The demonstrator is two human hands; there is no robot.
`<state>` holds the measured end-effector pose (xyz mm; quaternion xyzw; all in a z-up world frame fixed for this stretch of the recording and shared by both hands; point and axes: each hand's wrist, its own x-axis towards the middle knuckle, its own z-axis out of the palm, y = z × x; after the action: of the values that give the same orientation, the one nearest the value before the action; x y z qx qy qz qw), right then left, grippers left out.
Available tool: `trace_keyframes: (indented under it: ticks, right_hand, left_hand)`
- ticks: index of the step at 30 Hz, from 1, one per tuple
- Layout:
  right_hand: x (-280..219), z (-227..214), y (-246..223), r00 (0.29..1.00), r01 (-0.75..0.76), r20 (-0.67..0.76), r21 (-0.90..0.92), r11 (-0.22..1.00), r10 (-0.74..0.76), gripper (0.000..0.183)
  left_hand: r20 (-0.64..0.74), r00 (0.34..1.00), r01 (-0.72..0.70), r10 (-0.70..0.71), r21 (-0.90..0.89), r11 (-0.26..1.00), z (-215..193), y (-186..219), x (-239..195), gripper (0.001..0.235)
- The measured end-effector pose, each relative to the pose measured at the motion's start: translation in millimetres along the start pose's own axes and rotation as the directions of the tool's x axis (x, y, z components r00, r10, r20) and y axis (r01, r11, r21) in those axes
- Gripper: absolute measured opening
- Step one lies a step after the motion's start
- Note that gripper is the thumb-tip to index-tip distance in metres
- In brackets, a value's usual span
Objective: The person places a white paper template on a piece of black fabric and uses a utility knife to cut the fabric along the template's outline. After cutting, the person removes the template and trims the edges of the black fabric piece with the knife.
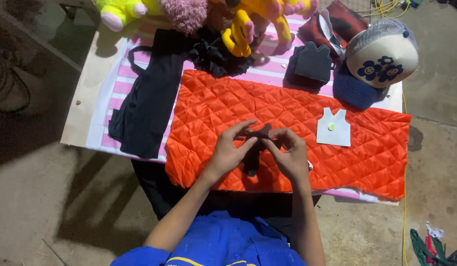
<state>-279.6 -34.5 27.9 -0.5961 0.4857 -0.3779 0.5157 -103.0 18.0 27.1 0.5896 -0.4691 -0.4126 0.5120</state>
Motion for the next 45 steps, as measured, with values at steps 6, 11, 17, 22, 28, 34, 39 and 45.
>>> trace_keyframes:
  ticks: [6,11,17,22,28,34,39,45]
  right_hand:
    - [-7,3,-13,0.996,0.078,0.044,0.013,0.997,-0.079,0.016]
    - [-9,2,-32,0.994,0.065,0.085,0.050,0.997,-0.069,0.037]
    - [-4,-6,-34,0.983,0.083,0.174,-0.099,0.992,-0.065,0.029]
    - [2,-9,-30,0.977,0.003,0.214,-0.054,0.999,0.009,0.012]
    - [8,-13,-14,0.970,-0.120,0.235,0.216,0.969,0.067,0.025]
    - [12,-16,-37,0.980,-0.018,0.200,0.168,0.986,-0.016,0.039]
    - [12,-13,-35,0.971,0.076,0.208,0.199,0.977,-0.117,0.022]
    - [8,-6,-51,0.967,0.086,0.217,0.203,0.975,-0.130,0.032]
  left_hand:
    - [0.091,0.996,-0.011,0.005,0.061,0.998,-8,-1,-2,0.023]
    - [0.113,0.992,-0.048,0.048,-0.008,0.999,-8,4,-3,0.017]
    - [0.159,0.986,-0.037,0.053,-0.106,0.994,-9,19,-5,0.014]
    - [0.063,0.997,0.047,-0.040,-0.104,0.993,-8,5,2,0.026]
    - [0.075,0.993,0.101,-0.092,-0.123,0.987,-12,13,6,0.033]
    - [0.075,0.992,0.106,-0.096,-0.136,0.985,-16,14,5,0.030]
    - [0.222,0.973,0.098,-0.064,-0.150,0.984,-15,23,-3,0.053]
    - [0.133,0.981,0.137,-0.139,0.031,0.990,-5,38,-5,0.017]
